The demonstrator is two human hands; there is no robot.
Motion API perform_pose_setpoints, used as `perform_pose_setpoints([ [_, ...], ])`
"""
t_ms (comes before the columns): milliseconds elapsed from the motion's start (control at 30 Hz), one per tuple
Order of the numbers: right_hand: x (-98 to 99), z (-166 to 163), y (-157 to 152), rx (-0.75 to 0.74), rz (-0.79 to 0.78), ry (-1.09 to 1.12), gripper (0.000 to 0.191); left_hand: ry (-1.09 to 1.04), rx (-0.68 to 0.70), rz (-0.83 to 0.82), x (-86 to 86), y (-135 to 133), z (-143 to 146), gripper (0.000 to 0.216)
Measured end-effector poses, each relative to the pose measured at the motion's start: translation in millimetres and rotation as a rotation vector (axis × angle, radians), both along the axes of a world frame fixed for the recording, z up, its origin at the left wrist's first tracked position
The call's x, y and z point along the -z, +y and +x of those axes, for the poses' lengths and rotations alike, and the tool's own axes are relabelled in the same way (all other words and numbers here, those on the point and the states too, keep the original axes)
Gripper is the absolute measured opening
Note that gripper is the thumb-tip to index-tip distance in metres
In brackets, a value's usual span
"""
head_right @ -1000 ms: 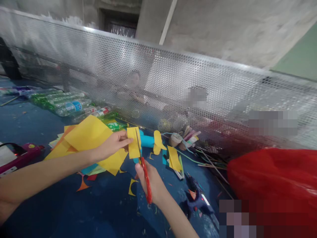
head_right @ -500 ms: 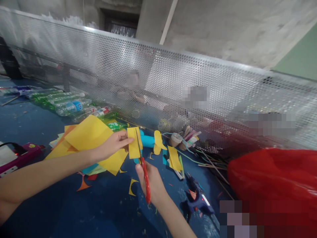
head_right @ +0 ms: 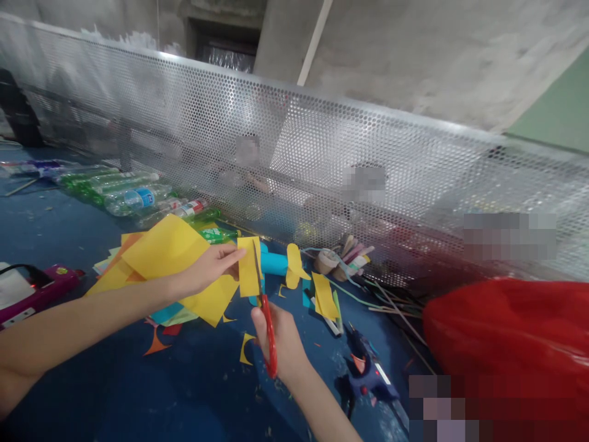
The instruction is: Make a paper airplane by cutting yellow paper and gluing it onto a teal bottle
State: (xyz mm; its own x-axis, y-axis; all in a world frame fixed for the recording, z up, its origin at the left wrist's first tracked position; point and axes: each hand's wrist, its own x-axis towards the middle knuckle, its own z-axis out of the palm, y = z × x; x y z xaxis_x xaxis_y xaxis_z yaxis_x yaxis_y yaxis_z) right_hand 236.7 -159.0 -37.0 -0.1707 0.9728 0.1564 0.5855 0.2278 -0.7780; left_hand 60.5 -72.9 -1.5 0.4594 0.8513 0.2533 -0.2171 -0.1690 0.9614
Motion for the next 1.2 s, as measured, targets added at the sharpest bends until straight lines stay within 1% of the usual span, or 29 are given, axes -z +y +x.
perform_pose_setpoints([
  [100, -4.5, 0, -1, -0.065, 0.066, -0.073, 0.052, 0.013, -0.021, -0.005, -0.4, 0, 0, 0.035],
  [233, -7.9, 0, -1, -0.066, 0.111, -0.153, 0.054, 0.019, 0.015, -0.006, 1.4, -3, 2, 0.033],
  [467, -8.6, 2, -3, -0.051, 0.129, -0.143, 0.057, 0.076, 0.042, 0.022, 1.0, -9, 4, 0.035],
  [600, -10.4, 1, -3, -0.046, 0.132, -0.126, 0.059, 0.064, 0.056, 0.017, 2.6, -11, 5, 0.036],
  [700, -7.9, 0, -2, -0.020, 0.138, -0.122, 0.058, 0.046, 0.067, 0.007, 4.5, -11, 6, 0.038],
  [900, 6.7, 2, 1, 0.068, 0.067, -0.040, 0.049, 0.023, 0.099, 0.011, 8.8, -9, 7, 0.040],
  [1000, 10.9, -2, 0, 0.093, 0.028, 0.040, 0.051, 0.023, 0.113, 0.013, 10.9, -8, 7, 0.040],
  [1100, 8.6, -7, -1, 0.122, -0.007, 0.085, 0.055, 0.018, 0.118, -0.013, 13.7, -6, 8, 0.039],
  [1200, -0.2, -7, 2, 0.177, -0.050, 0.057, 0.053, 0.019, 0.107, -0.048, 18.0, -1, 8, 0.039],
])
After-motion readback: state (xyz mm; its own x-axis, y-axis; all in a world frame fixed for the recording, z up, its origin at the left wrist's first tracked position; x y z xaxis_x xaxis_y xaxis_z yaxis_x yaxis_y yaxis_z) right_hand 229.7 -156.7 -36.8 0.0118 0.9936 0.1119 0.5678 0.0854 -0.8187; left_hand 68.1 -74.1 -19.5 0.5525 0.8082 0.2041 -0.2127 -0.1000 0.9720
